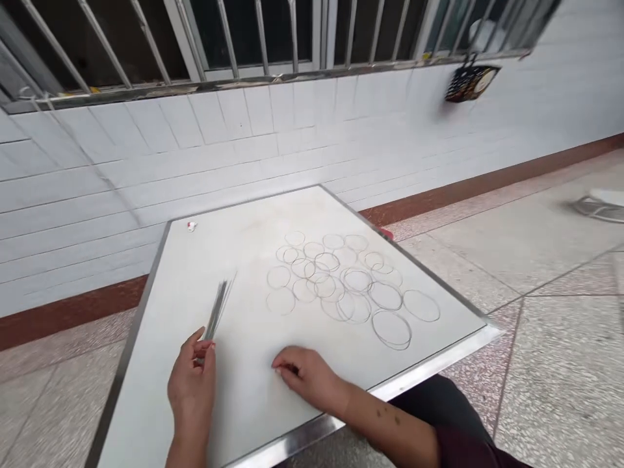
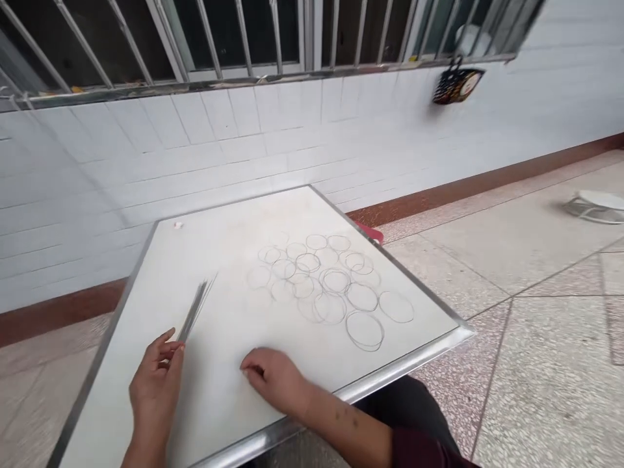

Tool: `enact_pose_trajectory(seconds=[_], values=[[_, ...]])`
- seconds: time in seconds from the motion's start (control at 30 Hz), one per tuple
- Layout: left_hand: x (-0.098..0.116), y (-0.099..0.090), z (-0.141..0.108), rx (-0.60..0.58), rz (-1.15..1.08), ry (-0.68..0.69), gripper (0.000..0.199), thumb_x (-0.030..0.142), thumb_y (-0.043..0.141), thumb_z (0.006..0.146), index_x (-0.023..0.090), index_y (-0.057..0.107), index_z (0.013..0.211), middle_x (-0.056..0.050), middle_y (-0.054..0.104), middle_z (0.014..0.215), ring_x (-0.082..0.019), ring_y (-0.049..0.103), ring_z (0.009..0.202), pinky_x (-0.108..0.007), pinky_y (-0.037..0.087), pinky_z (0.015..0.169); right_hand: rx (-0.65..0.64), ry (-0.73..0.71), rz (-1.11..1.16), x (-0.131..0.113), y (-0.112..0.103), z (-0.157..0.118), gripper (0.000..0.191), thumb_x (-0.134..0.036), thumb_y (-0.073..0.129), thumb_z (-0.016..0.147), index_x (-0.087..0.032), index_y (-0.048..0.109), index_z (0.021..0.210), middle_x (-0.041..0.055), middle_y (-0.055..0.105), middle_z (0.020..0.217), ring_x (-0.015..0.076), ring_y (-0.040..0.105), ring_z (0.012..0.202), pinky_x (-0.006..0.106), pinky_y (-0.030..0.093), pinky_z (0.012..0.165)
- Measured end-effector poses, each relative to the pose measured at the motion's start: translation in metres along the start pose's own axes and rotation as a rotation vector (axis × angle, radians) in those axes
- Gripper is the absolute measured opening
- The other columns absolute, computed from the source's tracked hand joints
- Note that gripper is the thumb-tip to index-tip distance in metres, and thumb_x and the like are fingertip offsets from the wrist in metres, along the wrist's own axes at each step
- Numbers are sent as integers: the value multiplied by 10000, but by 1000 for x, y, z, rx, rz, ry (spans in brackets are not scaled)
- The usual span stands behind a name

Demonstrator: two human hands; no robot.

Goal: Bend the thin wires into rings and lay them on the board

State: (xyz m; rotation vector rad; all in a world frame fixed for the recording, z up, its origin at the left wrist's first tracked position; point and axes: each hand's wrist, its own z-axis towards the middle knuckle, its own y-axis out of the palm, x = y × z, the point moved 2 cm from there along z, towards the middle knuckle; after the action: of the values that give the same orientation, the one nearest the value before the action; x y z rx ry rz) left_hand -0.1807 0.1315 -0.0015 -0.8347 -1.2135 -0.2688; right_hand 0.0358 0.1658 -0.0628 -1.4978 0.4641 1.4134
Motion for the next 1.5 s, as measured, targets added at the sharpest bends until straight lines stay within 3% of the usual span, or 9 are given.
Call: enact_pose_trajectory(seconds=[0.13, 0.23, 0.5, 0.73, 0.97, 1.2, 1.5], values=[[-15, -9, -5, -48, 129, 39, 430, 154, 652, 768, 291, 638, 1174, -32, 701, 915, -281, 585, 937, -390, 422, 895, 5, 34, 26, 1, 1, -3, 169, -182, 558, 862, -221, 696, 950, 20, 685, 870, 165, 637, 792, 277, 509, 752], [-14, -6, -1, -63, 88, 48, 398, 117, 643, 766, 291, 657, 1124, -57, 692, 896, -317, 552, 1074, -424, 389, 980, -9, 49, 38, 2, 3, -6, 164, -184, 552, 862, -231, 687, 941, 11, 676, 847, 164, 628, 768, 279, 506, 727], [0, 33, 32, -144, -32, 76, 353, 47, 619, 764, 270, 706, 1024, -107, 690, 944, -314, 519, 1155, -354, 422, 944, -16, 40, 37, 3, 4, -5, 148, -207, 550, 864, -240, 678, 932, 7, 668, 830, 165, 621, 753, 284, 503, 707], [-10, 54, 38, -142, -86, 50, 327, 44, 578, 777, 230, 694, 1020, -142, 684, 1044, -315, 505, 1159, -348, 404, 950, -17, 21, 29, 2, 4, -5, 154, -195, 553, 862, -238, 680, 939, 9, 672, 851, 166, 624, 773, 282, 502, 724], [-15, 55, 41, -116, -153, 12, 305, 78, 588, 786, 205, 695, 1041, -171, 668, 1087, -308, 527, 1086, -335, 417, 922, -18, 17, 6, 2, 5, -4, 155, -195, 552, 869, -248, 685, 929, 5, 677, 841, 171, 630, 779, 288, 505, 720], [-15, 53, 39, -106, -124, 15, 355, 55, 549, 789, 228, 689, 1065, -129, 664, 910, -300, 546, 1012, -335, 419, 895, -9, 12, 6, 1, 4, -4, 159, -192, 553, 869, -243, 687, 938, 8, 676, 854, 168, 627, 770, 280, 503, 713], [-3, 52, 31, -114, 70, 133, 450, 133, 471, 818, 111, 626, 1239, -218, 633, 940, -389, 504, 1152, -427, 419, 928, 19, -26, -17, -1, 4, -4, 153, -173, 546, 872, -223, 680, 927, 3, 664, 827, 163, 615, 777, 275, 481, 732]])
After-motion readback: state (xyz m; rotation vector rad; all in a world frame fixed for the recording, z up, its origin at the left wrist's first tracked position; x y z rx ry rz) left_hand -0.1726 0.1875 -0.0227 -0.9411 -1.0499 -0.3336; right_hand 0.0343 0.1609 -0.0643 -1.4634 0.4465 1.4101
